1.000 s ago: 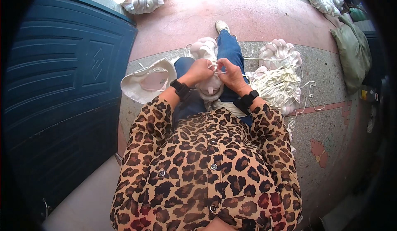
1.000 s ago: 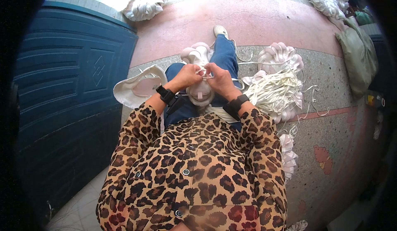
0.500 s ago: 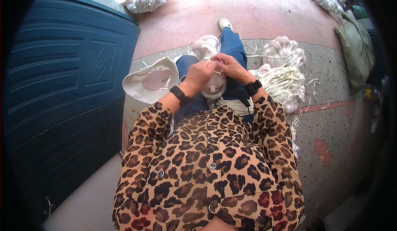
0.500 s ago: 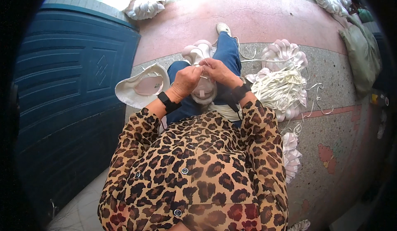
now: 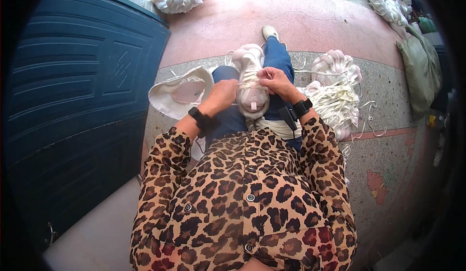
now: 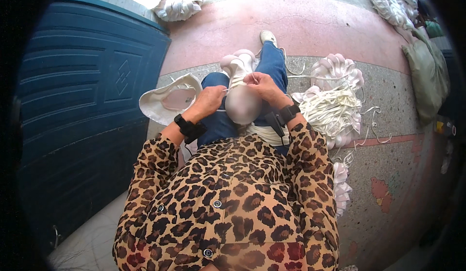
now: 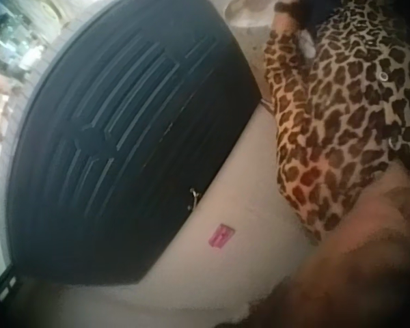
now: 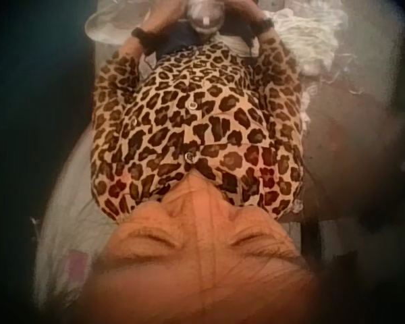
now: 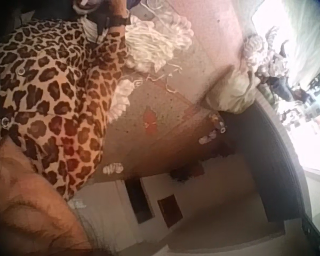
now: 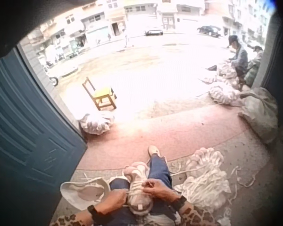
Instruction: Lacing white athletic shoe uppers as part of a manufacturing process.
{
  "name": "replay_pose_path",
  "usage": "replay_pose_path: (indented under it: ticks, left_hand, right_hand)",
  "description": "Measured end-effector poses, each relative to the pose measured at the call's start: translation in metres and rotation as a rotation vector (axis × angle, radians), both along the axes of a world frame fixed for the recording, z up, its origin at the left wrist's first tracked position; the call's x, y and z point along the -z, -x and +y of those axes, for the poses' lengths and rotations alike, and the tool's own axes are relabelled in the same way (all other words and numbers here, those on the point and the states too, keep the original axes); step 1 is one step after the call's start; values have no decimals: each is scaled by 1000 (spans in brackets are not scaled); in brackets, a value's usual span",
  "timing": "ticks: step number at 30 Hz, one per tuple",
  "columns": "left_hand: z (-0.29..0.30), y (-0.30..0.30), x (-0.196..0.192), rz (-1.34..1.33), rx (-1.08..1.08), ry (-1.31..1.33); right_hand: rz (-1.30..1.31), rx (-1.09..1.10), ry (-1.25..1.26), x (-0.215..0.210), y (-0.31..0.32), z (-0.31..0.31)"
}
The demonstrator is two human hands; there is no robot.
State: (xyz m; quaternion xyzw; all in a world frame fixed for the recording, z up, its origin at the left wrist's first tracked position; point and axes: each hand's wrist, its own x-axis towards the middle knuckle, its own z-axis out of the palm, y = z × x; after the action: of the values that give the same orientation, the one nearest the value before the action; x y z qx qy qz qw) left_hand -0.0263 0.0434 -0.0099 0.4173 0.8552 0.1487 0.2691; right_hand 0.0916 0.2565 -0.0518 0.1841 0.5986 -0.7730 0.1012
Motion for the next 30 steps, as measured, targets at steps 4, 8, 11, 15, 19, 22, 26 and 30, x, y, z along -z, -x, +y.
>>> replay_pose_path:
  ticks: [4,8,11,15,19,22,26,30]
  left_hand:
    - [-2,0,-13,169,125,44]
    - [-42,8,-44,574,450,-15]
    - [-77,13,-53,645,301,-102]
    - [-41,5,-48,366,-15,-532]
    - [2,11,7,70,-99,-383]
    - [16,17,23,-38,-91,-178]
    - [23,23,25,-67,-3,-158]
    - [41,15,6,14,64,104]
  right_hand:
    - [278,-5,-553,28,7,-7]
    - [411,-54,-1165,3,-7,-34]
    - [320,113,-1131,-6,-16,-38]
    - [155,230,-934,8,-26,-17]
    - [61,123,-895,-9,-33,-19]
    - [124,148,-937,-13,-42,-20]
    - [174,188,-945,-2,-41,-27]
    - [27,-67,-1051,-1,-27,-26]
